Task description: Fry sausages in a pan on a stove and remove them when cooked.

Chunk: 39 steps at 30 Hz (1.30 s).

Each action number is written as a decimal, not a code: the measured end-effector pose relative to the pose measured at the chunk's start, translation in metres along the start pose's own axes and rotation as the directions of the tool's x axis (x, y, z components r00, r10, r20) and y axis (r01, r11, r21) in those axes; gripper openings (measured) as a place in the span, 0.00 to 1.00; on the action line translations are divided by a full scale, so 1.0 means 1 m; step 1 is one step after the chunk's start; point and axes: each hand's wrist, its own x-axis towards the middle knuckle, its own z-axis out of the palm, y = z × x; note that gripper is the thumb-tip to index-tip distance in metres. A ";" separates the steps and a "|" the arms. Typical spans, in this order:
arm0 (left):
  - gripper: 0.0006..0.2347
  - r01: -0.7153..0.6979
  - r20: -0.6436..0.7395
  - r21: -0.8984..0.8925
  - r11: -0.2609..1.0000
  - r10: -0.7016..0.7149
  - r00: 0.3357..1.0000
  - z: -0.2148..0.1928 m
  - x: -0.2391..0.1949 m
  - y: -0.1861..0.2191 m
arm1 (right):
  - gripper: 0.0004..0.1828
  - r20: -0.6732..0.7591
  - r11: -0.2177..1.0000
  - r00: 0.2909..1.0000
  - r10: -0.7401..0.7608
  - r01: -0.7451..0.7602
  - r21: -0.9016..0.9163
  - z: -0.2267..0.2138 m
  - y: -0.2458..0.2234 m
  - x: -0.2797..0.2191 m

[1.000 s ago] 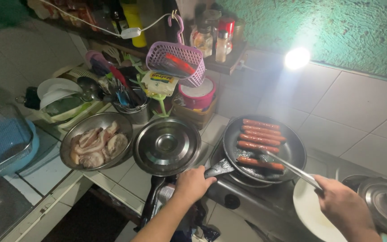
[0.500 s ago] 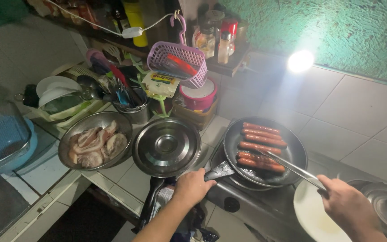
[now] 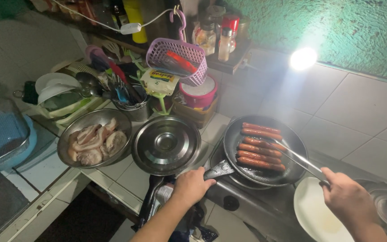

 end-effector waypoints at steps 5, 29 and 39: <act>0.20 0.010 0.008 -0.001 1.000 -0.010 1.000 -0.004 -0.001 0.001 | 0.17 0.085 0.999 0.996 0.033 -0.030 -0.031 0.014 -0.009 0.015; 0.20 0.057 0.059 -0.008 0.998 -0.057 0.997 -0.007 -0.003 0.005 | 0.09 0.100 1.000 0.995 0.021 -0.023 0.012 0.008 -0.032 0.046; 0.17 -0.178 -0.190 0.204 0.963 0.217 0.958 0.015 -0.011 0.001 | 0.27 -0.188 0.887 0.928 0.320 -0.225 0.403 0.084 0.033 -0.062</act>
